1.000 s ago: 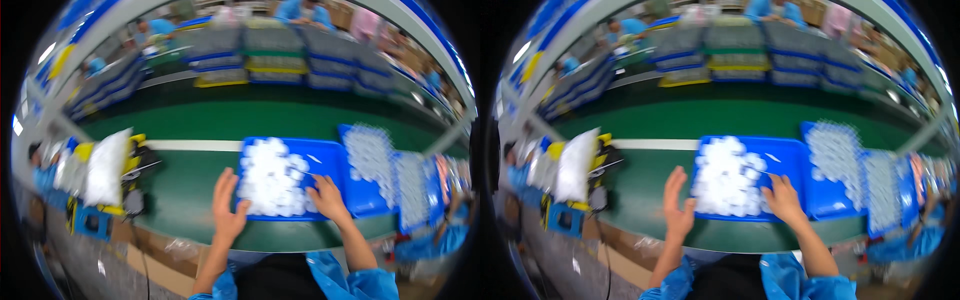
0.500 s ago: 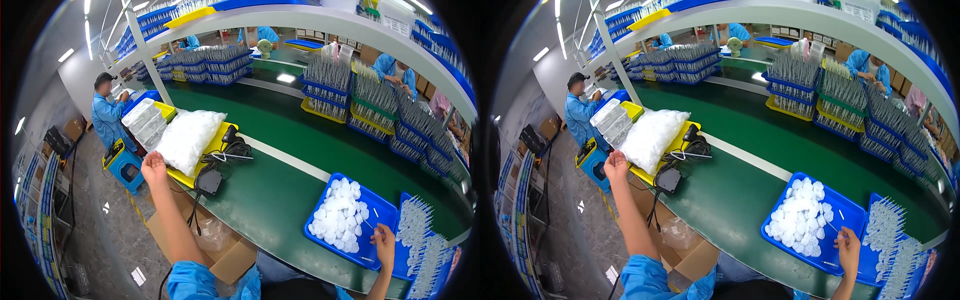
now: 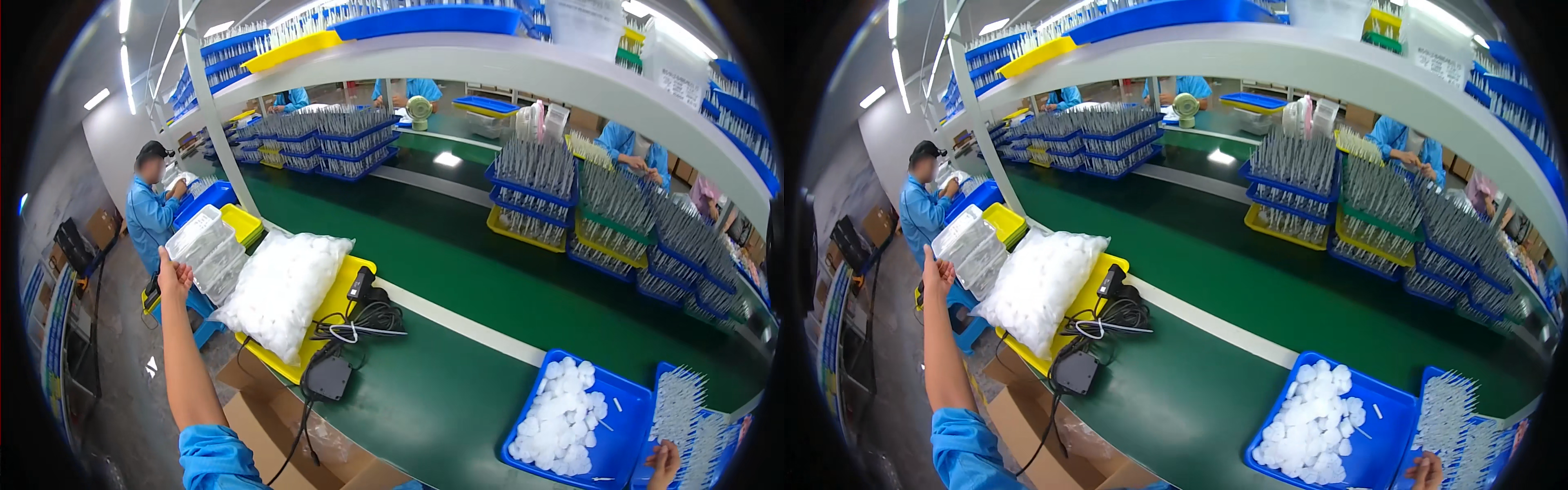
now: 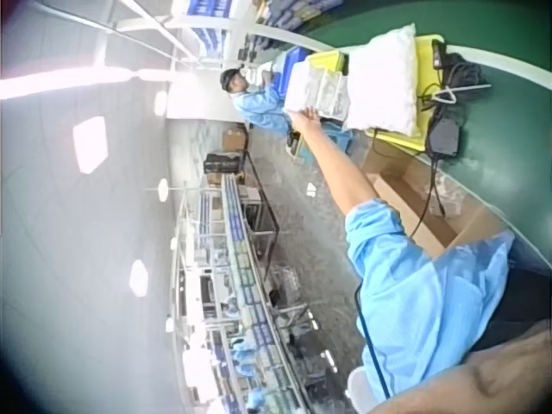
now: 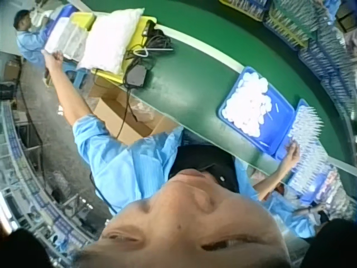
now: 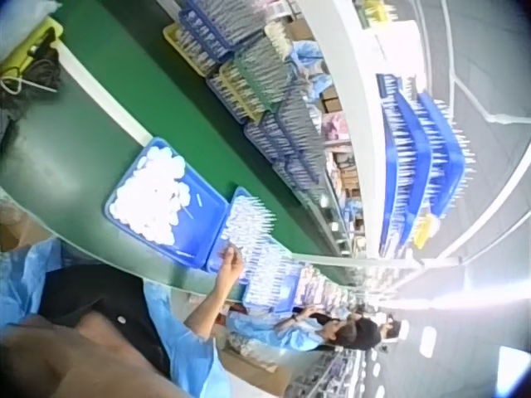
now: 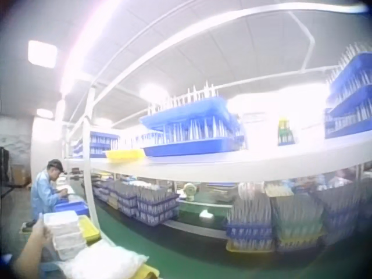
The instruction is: The person pours white plastic caps from a bag into a blue tray and unpacks a container of cotton swabs. They then repeatedly pick up a cap and a swab, insert the swab into the cap, and place the assembled unit into a second tray. The process is repetitive and performed by hand.
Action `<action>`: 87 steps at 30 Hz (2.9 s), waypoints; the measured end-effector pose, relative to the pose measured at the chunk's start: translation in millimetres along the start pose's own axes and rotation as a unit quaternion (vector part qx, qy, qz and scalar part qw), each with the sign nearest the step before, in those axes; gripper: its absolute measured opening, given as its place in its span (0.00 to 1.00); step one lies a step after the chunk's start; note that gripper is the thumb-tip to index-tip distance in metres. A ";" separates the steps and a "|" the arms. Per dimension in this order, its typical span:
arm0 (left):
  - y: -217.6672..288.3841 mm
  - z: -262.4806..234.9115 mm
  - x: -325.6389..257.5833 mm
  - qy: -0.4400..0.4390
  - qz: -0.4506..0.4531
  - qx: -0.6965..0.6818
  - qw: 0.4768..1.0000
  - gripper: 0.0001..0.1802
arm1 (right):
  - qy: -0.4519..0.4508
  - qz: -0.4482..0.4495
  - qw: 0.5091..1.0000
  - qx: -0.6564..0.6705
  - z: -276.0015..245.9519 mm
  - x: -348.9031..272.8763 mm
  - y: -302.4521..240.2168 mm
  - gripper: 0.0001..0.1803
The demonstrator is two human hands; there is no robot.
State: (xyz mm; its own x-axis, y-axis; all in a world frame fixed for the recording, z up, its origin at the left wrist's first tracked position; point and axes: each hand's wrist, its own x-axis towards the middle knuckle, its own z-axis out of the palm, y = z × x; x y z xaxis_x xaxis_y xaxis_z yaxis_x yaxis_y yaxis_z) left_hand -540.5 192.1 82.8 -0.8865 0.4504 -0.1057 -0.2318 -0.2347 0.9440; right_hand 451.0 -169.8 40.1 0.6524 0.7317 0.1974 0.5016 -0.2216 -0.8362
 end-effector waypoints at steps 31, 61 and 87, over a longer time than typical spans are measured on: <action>-67.8 133.1 -657.0 -0.545 -0.464 -0.085 0.693 0.19 | -0.382 -0.096 0.837 0.381 60.1 -30.5 -95.5 0.18; -159.2 62.4 -763.3 -0.740 0.333 0.083 0.579 0.11 | -0.622 -0.159 0.746 -0.177 83.3 221.1 -39.4 0.19; -205.4 100.5 -779.6 -0.706 0.487 0.081 0.508 0.08 | -0.187 0.235 0.820 0.487 110.8 -28.8 -2.1 0.10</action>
State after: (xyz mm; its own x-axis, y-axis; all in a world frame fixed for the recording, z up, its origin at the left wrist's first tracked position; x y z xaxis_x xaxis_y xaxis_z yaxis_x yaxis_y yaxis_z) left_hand 238.5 -24.2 2.7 0.6473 0.3851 0.6577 0.1788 -0.9156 0.3602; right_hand 368.3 -119.0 -20.5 0.3321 0.9001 -0.2819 -0.5663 -0.0487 -0.8228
